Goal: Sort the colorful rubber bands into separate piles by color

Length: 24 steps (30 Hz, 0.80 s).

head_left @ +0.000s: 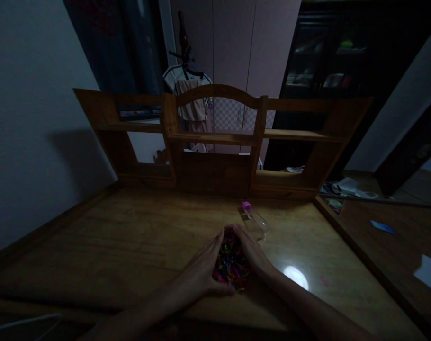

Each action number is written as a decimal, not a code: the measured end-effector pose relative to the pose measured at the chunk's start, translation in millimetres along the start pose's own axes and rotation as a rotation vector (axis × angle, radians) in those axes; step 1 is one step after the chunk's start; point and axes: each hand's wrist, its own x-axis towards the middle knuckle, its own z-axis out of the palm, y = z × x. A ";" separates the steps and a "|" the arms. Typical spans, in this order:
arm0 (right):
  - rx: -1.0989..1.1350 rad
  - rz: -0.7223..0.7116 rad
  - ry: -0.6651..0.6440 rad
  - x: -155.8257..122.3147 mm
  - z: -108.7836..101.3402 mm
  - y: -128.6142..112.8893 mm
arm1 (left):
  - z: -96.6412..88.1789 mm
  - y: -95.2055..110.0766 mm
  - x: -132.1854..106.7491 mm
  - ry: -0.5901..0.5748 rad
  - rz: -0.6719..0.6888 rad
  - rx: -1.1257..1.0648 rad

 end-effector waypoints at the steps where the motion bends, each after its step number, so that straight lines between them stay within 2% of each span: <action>1: -0.008 0.002 0.001 -0.2 -0.2 -0.8 | 2.1 5.1 1.9 0.006 0.002 -0.017; 6: -0.003 0.016 0.035 3.8 -3.3 6.6 | 7.5 15.9 3.3 0.001 -0.022 -0.093; 10: -0.003 0.025 0.045 5.6 -4.2 9.4 | 12.2 14.0 1.1 0.029 -0.030 -0.120; 14: 0.013 0.024 0.054 4.5 -4.3 1.8 | 16.5 10.6 2.1 0.052 -0.044 -0.125; 19: 0.128 0.039 0.106 5.2 -8.6 -4.0 | 8.0 5.9 2.6 0.085 -0.031 -0.089; 24: 0.186 0.060 0.131 9.2 -9.8 5.4 | -0.6 4.7 -2.6 0.043 -0.074 -0.085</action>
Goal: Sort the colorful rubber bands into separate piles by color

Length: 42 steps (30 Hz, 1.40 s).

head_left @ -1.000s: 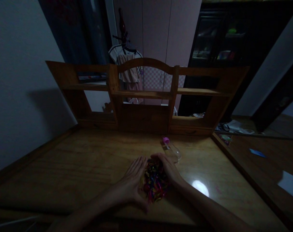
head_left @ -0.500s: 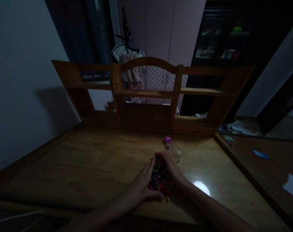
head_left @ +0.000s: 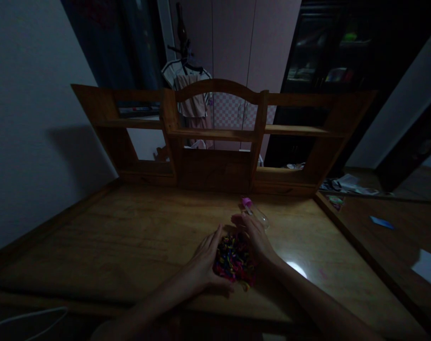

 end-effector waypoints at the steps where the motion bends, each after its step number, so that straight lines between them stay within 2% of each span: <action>1: 0.007 0.010 -0.011 1.3 0.3 2.5 | 0.7 0.2 -1.4 -0.003 -0.001 -0.017; 5: 0.006 0.024 -0.086 4.0 1.4 5.7 | 6.9 2.5 -8.2 0.024 0.003 -0.078; 12: 0.015 0.020 -0.025 2.0 -2.4 -12.1 | -3.1 13.3 -26.8 0.197 -0.063 -0.028; 15: -0.054 -0.070 -0.005 6.9 -7.7 -21.3 | -5.9 22.9 -27.0 0.257 -0.038 0.022; 18: -0.094 -0.198 -0.016 13.3 -16.9 -32.2 | -3.0 36.1 -19.1 0.248 -0.002 -0.002; 22: -0.052 -0.279 0.026 20.4 -30.6 -42.9 | 2.6 50.5 -2.2 0.249 0.090 0.043; 27: -0.009 -0.291 0.091 25.8 -37.8 -41.1 | 6.4 55.9 14.6 0.202 0.183 0.245; 32: 0.017 -0.268 0.101 26.0 -34.6 -36.2 | 6.2 58.0 19.3 0.148 0.174 0.359; 36: 0.020 -0.264 0.104 25.4 -33.5 -35.7 | -8.9 59.5 16.6 0.239 0.166 0.254; 39: 0.016 -0.262 0.097 25.8 -33.9 -35.8 | -31.6 54.6 13.5 0.330 0.134 0.134; 42: -0.011 -0.262 0.100 25.6 -34.0 -36.5 | -59.7 41.2 11.8 0.352 0.095 0.055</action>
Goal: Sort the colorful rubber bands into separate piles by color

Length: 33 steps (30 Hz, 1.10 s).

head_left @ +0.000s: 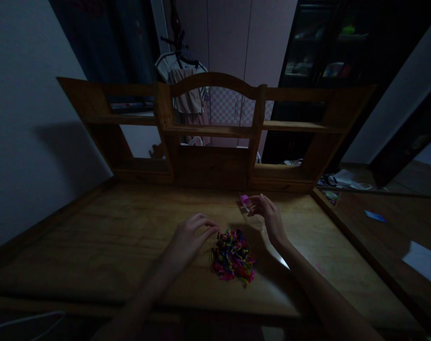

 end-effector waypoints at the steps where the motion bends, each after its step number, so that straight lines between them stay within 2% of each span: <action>1: -0.018 -0.006 0.002 -0.5 0.3 -0.8 | -8.9 -7.4 3.3 0.001 -0.016 -0.006; 5: -0.135 -0.077 0.001 -6.2 4.5 -8.1 | -41.2 -52.5 24.4 -0.005 -0.092 0.041; 9: -0.284 -0.154 -0.050 -13.4 10.8 -17.0 | -65.0 -112.7 49.3 -0.007 -0.262 0.025; 11: -0.338 -0.177 -0.073 -15.4 12.5 -20.1 | -74.9 -137.6 56.9 0.032 -0.336 0.063; 13: -0.370 -0.189 -0.087 -16.1 13.0 -22.1 | -83.6 -153.3 60.1 0.066 -0.365 0.095; 15: -0.386 -0.193 -0.093 -16.0 12.8 -23.4 | -89.1 -159.1 59.9 0.102 -0.362 0.120; 18: -0.406 -0.196 -0.090 -16.3 12.6 -24.0 | -82.6 -150.7 53.3 0.162 -0.307 0.162; 20: -0.424 -0.202 -0.089 -16.9 12.8 -22.8 | -64.9 -135.9 43.4 0.136 -0.220 0.168; 25: -0.455 -0.212 -0.107 -17.7 13.3 -17.2 | -2.5 -85.4 8.9 -0.153 -0.061 0.073; 27: -0.463 -0.208 -0.114 -17.5 12.7 -16.3 | 14.2 -69.0 0.6 -0.204 0.004 0.100; 30: -0.470 -0.211 -0.116 -17.2 11.4 -17.0 | 27.2 -56.3 -1.9 -0.204 0.073 0.174; 33: -0.483 -0.221 -0.119 -17.2 10.7 -17.5 | 29.3 -59.6 0.6 -0.177 0.094 0.229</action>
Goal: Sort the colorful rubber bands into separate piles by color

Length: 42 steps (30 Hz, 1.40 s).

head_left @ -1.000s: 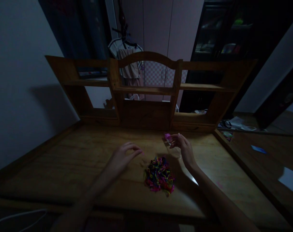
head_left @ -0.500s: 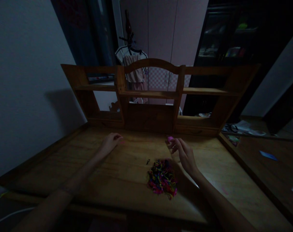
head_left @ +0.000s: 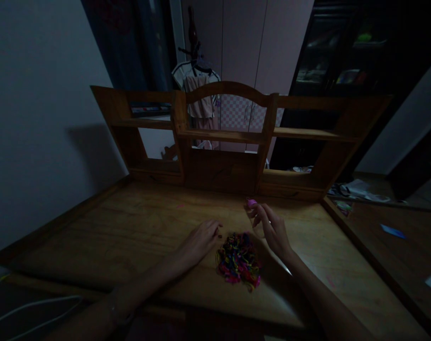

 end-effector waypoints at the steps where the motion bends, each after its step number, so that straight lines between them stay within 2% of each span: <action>1: -0.008 -0.001 -0.004 -0.1 0.1 0.2 | -1.5 -5.1 -0.5 0.011 -0.013 0.015; 4: -0.025 0.004 -0.014 -0.8 1.2 1.5 | -16.3 -32.1 -10.7 0.034 -0.116 0.035; 7: -0.001 0.006 -0.017 -1.7 2.6 2.4 | -45.2 -69.8 -35.0 0.060 -0.265 -0.007; 10: 0.024 0.005 -0.027 -2.7 4.7 2.3 | -74.8 -102.4 -65.8 0.133 -0.401 -0.066; 12: 0.037 0.006 -0.034 -3.2 7.1 1.8 | -88.0 -114.5 -83.5 0.134 -0.458 -0.088; 14: 0.044 0.006 -0.038 -3.7 9.5 1.4 | -95.0 -117.3 -94.7 0.142 -0.499 -0.111; 16: 0.044 0.005 -0.047 -3.9 11.2 1.6 | -98.5 -111.2 -97.7 0.186 -0.536 -0.114; 19: 0.043 0.004 -0.054 -3.5 11.4 4.2 | -102.2 -87.6 -87.4 0.273 -0.539 -0.076; 21: 0.044 0.008 -0.049 -2.6 10.2 6.8 | -102.6 -64.9 -73.4 0.293 -0.475 -0.068; 23: 0.028 0.012 -0.058 -1.6 8.7 8.7 | -97.2 -40.2 -57.0 0.261 -0.380 -0.095; 26: -0.016 -0.007 -0.164 -0.7 6.8 7.8 | -74.3 -6.1 -33.8 0.150 -0.220 -0.153; 30: -0.032 -0.084 -0.436 -2.5 7.9 4.1 | -30.8 22.8 -11.1 0.017 -0.075 -0.214; 32: -0.052 -0.115 -0.512 -4.1 9.8 4.9 | -14.6 28.9 -2.4 -0.019 -0.047 -0.227; 35: -0.098 -0.144 -0.533 -6.0 12.5 9.1 | -2.9 29.9 8.1 -0.038 -0.047 -0.217; 42: -0.127 -0.135 -0.534 -7.0 13.4 12.7 | -7.9 21.0 12.7 -0.069 -0.180 -0.398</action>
